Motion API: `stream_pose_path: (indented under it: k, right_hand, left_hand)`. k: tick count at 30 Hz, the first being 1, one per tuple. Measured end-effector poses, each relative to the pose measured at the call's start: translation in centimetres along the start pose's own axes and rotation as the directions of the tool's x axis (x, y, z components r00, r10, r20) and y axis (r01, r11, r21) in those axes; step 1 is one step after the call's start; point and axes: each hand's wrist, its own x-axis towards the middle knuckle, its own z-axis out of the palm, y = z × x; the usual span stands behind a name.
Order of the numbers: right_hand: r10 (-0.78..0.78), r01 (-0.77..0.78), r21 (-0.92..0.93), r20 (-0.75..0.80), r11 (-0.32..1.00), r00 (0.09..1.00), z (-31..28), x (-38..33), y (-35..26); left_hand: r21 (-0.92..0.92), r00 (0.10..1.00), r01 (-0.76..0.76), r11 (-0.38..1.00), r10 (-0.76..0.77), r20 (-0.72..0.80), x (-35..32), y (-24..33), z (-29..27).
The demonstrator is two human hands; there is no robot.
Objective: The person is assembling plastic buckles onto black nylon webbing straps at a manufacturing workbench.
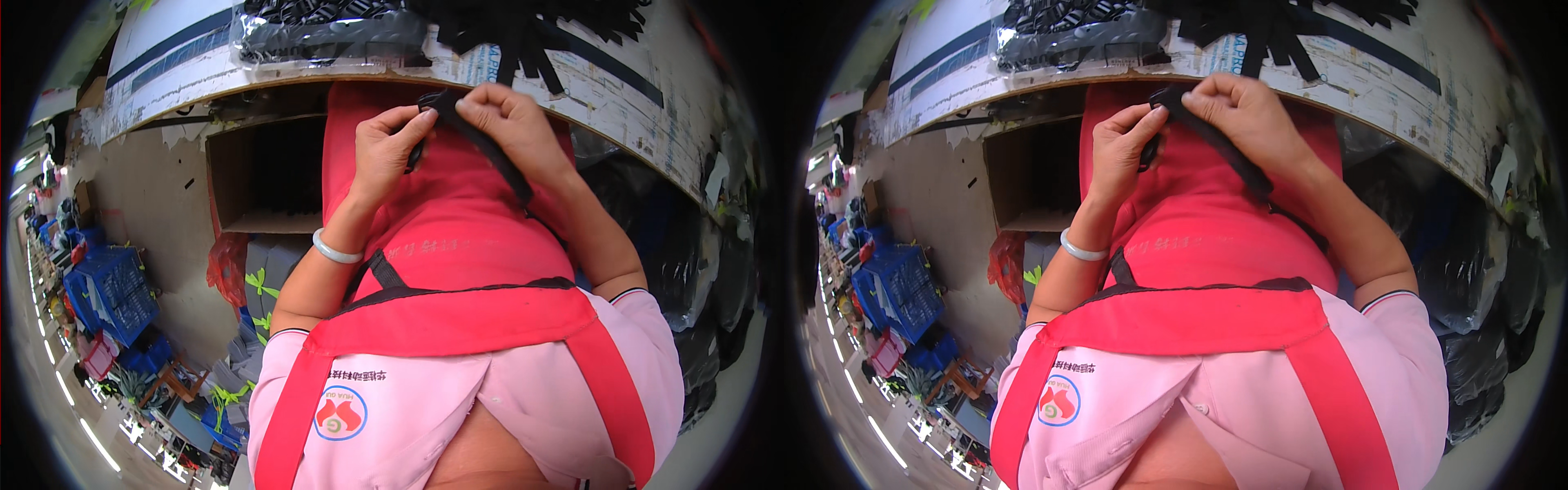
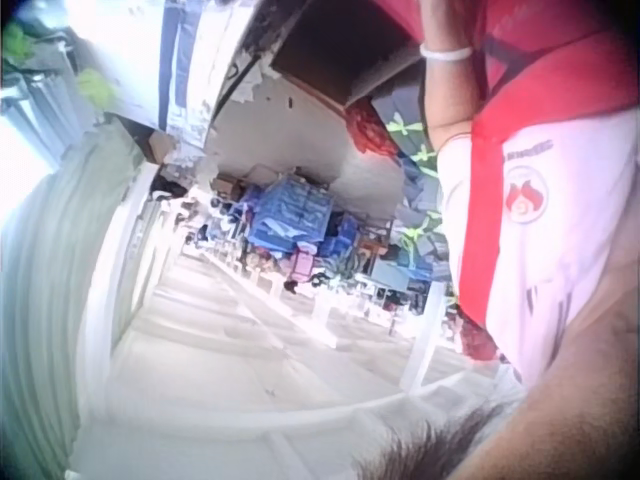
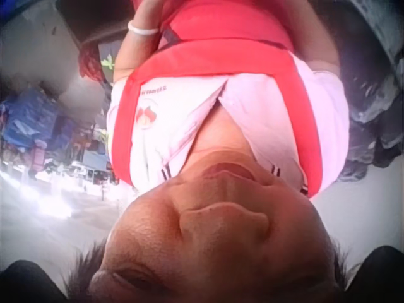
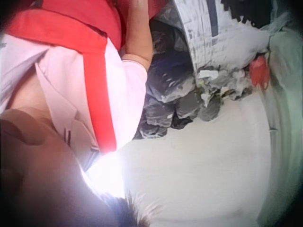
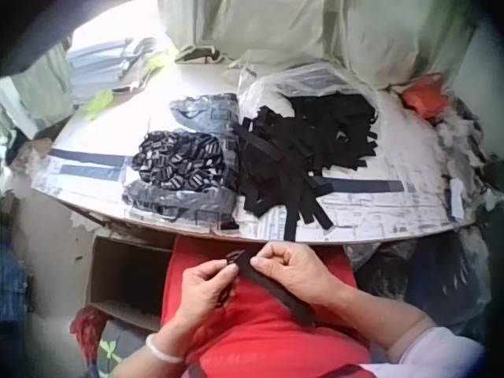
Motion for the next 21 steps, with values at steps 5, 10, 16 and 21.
stream_pose_path:
  k: [5, 10, 16, 21]
  right_hand:
    - [0.156, -0.17, 0.236, 0.077, 0.957, 0.985, 1.4, 0.1, 1.0]
    - [0.105, -0.149, 0.482, 0.118, 0.863, 0.987, 2.0, 0.7, 2.0]
    - [0.044, -0.085, 0.632, 0.08, 0.77, 0.996, 2.8, 0.7, 2.4]
    - [0.062, -0.058, 0.57, 0.012, 0.82, 0.998, 3.4, 1.2, 2.8]
  left_hand:
    - [0.126, 0.99, -0.134, 0.983, 0.139, -0.038, -0.1, -0.7, -0.2]
    - [0.357, 0.906, -0.392, 0.848, 0.423, -0.01, 0.6, -1.8, -0.5]
    - [0.466, 0.832, -0.499, 0.731, 0.554, 0.024, 0.6, -1.9, -0.5]
    - [0.611, 0.687, -0.636, 0.471, 0.706, 0.171, 0.6, -2.1, -0.5]
